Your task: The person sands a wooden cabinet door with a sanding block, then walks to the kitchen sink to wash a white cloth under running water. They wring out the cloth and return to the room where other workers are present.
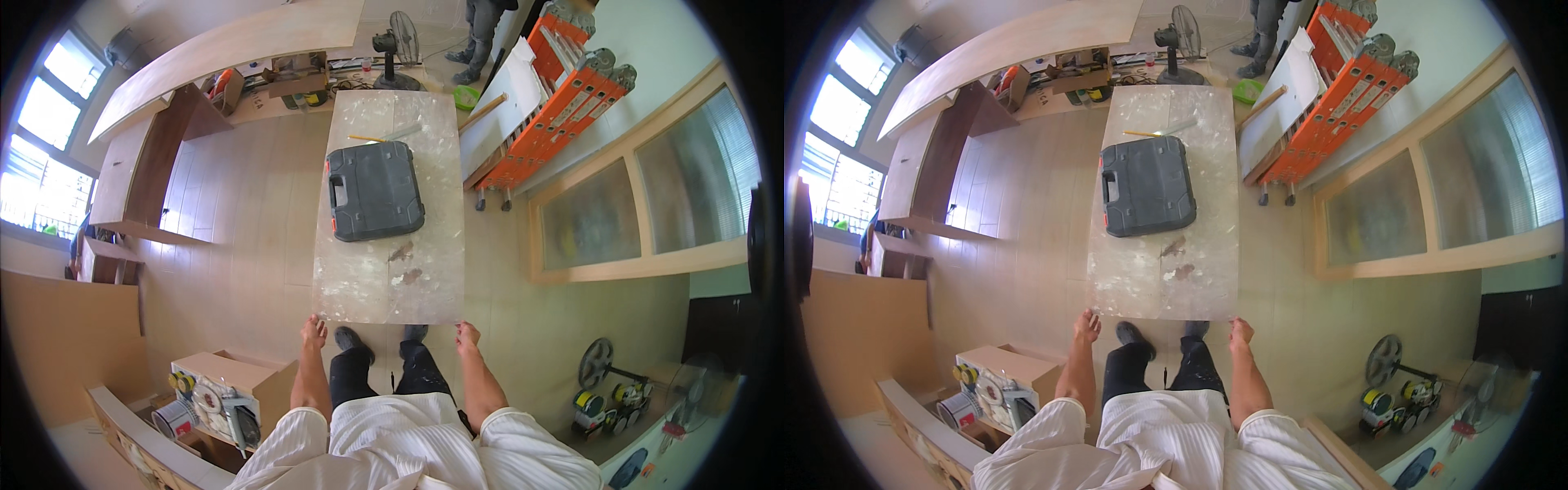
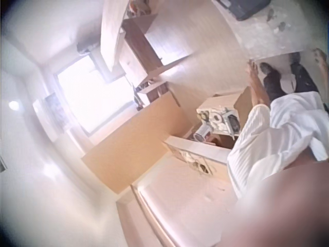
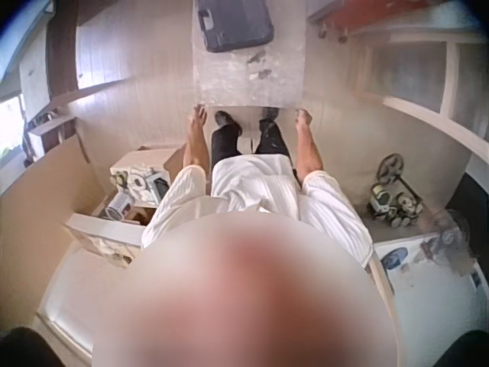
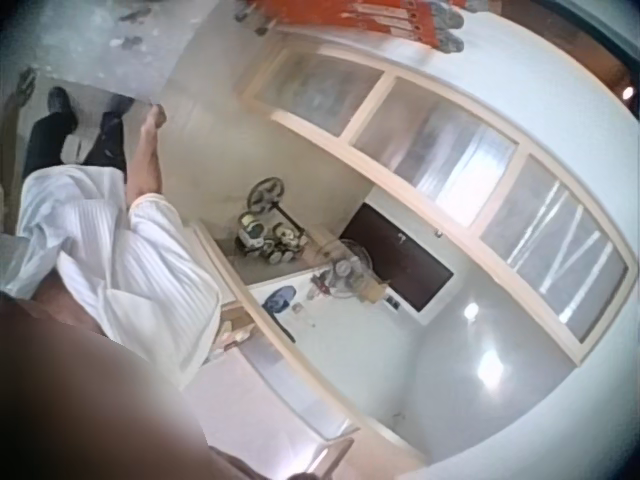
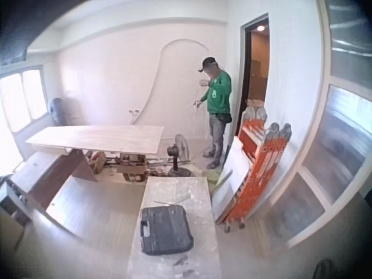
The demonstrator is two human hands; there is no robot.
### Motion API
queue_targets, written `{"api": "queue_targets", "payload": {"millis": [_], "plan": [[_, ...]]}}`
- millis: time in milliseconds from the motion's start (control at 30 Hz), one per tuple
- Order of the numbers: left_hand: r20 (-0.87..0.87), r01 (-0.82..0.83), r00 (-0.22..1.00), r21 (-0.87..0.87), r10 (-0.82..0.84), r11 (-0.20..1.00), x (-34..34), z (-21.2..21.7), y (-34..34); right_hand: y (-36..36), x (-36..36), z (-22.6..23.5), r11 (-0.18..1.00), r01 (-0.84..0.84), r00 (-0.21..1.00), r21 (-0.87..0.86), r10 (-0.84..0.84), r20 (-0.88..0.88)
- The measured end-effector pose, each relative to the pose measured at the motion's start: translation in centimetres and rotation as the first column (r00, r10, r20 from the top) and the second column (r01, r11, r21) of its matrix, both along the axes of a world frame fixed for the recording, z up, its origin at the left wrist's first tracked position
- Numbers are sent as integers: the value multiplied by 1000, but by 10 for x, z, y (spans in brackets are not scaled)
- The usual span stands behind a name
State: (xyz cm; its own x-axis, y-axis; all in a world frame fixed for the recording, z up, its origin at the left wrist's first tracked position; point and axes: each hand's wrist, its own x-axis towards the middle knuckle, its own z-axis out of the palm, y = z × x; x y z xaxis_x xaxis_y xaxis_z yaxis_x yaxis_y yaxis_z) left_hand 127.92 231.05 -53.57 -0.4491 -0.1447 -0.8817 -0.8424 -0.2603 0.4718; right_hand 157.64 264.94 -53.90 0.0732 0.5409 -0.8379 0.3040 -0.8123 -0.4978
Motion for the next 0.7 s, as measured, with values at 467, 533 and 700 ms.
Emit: {"api": "queue_targets", "payload": {"millis": [467,533,700], "plan": [[165,-59,986,132,36,989,-54,3,-25,-52,-39,7,958,285,958,-39,-286,-23],[142,-24,990,166,1,986,-81,7,-42,-74,-53,5,953,298,954,-61,-300,-16],[109,106,988,68,-113,992,-142,-3,-81,-136,-94,5,922,370,928,-115,-372,7]]}}
